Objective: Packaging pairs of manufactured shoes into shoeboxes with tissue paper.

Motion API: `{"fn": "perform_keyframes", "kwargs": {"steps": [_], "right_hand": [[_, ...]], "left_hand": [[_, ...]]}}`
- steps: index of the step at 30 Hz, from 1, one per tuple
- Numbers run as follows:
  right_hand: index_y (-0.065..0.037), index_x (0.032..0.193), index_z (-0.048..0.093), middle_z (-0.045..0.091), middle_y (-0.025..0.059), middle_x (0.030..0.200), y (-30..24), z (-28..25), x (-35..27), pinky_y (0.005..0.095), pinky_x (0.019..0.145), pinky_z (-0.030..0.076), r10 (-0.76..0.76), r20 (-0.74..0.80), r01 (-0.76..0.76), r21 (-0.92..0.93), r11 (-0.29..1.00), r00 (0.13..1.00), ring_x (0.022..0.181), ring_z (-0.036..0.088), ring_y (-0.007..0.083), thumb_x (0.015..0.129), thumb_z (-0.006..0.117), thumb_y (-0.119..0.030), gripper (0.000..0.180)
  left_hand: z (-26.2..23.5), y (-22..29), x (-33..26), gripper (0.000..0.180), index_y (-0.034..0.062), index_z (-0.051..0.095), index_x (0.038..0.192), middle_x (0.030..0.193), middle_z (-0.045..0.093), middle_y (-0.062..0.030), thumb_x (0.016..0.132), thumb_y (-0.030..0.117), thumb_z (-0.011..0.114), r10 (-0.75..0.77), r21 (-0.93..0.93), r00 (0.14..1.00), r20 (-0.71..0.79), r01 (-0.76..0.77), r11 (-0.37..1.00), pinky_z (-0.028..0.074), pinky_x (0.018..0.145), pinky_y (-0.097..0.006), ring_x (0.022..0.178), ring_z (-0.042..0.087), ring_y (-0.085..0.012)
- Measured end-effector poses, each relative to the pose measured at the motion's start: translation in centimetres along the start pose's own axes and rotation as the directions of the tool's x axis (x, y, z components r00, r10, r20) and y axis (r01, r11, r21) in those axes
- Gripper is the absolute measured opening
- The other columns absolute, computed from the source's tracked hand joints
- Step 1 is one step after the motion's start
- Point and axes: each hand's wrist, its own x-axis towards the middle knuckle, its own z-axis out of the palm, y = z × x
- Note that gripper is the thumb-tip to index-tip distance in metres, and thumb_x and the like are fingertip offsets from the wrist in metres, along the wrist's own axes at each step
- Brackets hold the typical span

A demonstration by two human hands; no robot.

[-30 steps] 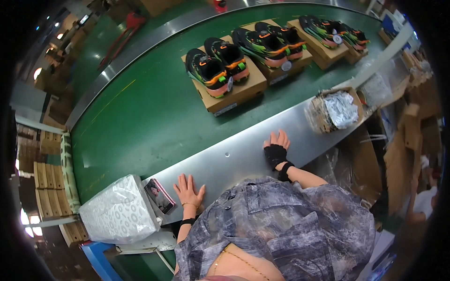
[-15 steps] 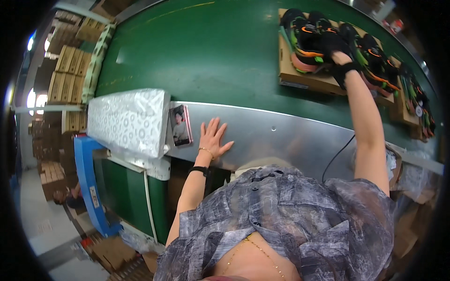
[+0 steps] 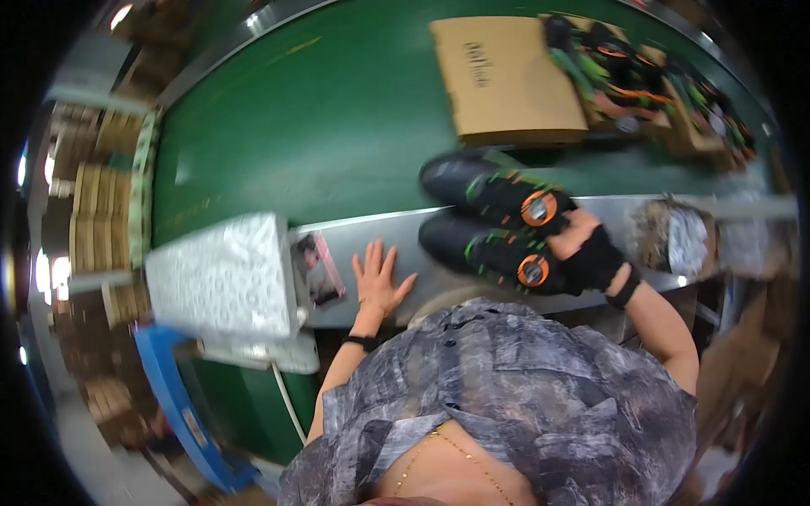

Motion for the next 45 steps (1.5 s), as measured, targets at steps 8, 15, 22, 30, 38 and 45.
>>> {"fn": "perform_keyframes", "kwargs": {"steps": [8, 15, 22, 30, 38, 45], "right_hand": [[-0.010, 0.059, 0.060, 0.055, 0.0081, 0.056, 6.0, 0.0, -5.9, 0.0357, 0.064, 0.044, -0.304, 0.245, 0.384, -0.435, 0.814, 0.921, 0.060, 0.057, 0.0249, 0.047, 0.064, -0.028, 0.022], [-0.004, 0.078, 0.057, 0.057, 0.0104, 0.083, 6.5, -1.3, -8.6, 0.0343, 0.077, 0.043, -0.167, 0.213, 0.220, -0.253, 0.942, 0.963, 0.083, 0.055, 0.0253, 0.060, 0.062, -0.015, 0.022], [-0.004, 0.088, 0.058, 0.059, 0.0130, 0.085, 12.4, -3.9, -8.3, 0.0369, 0.072, 0.046, -0.063, -0.398, 0.012, -0.128, 0.992, 0.915, 0.080, 0.056, 0.0295, 0.073, 0.056, -0.013, 0.018], [-0.016, 0.123, 0.039, 0.036, 0.0177, 0.127, 17.7, -3.0, 6.2, 0.0660, 0.087, 0.023, -0.209, -0.371, -0.076, -0.624, 0.777, 0.905, 0.120, 0.032, 0.0358, 0.079, 0.041, -0.017, 0.044], [-0.008, 0.128, 0.031, 0.029, 0.0194, 0.132, 9.7, -5.1, 7.6, 0.0620, 0.093, 0.021, -0.015, -0.582, 0.019, 0.002, 1.000, 0.813, 0.124, 0.027, 0.0326, 0.054, 0.069, -0.017, 0.083], [-0.005, 0.110, 0.048, 0.056, 0.0087, 0.100, 8.6, -8.3, 3.1, 0.0333, 0.076, 0.046, 0.381, -0.424, 0.394, 0.906, 0.158, 0.822, 0.091, 0.055, 0.0164, 0.068, 0.067, -0.016, 0.047]], "left_hand": [[1.2, -3.6, 13.7, 0.056, -0.0016, 0.039, 0.123, 0.107, 0.054, -0.0194, 0.086, 0.040, 0.043, -0.333, -0.656, 0.936, 0.115, 0.324, 0.682, 0.043, 0.080, -0.035, 0.097, 0.054, -0.0288], [0.8, 5.7, 32.6, 0.082, 0.0148, 0.007, 0.136, 0.116, 0.046, -0.0161, 0.078, 0.039, 0.059, -0.084, -0.832, 0.958, 0.273, 0.280, 0.479, 0.048, 0.071, -0.035, 0.094, 0.053, -0.0264], [5.7, 16.0, 36.9, 0.085, 0.0052, 0.003, 0.136, 0.124, 0.039, -0.0146, 0.077, 0.010, 0.064, 0.214, -0.948, 0.974, 0.081, 0.009, 0.319, 0.042, 0.086, -0.032, 0.106, 0.045, -0.0225], [7.0, 25.0, 33.0, 0.094, 0.0018, -0.007, 0.135, 0.124, 0.036, -0.0186, 0.075, 0.013, 0.065, 0.172, -0.933, 0.973, 0.153, 0.085, 0.349, 0.041, 0.086, -0.030, 0.103, 0.046, -0.0210], [-2.3, 20.9, 28.1, 0.061, 0.0090, 0.027, 0.132, 0.075, 0.049, -0.0069, 0.083, 0.038, 0.051, 0.109, -0.910, 0.936, 0.336, 0.292, 0.295, 0.041, 0.037, -0.023, 0.043, 0.045, -0.0115], [-0.2, 2.4, 23.6, 0.038, 0.0016, 0.049, 0.114, 0.064, 0.053, -0.0057, 0.077, 0.008, 0.054, -0.004, -0.583, 0.995, 0.099, 0.062, 0.810, 0.035, 0.032, -0.024, 0.042, 0.045, -0.0106]]}}
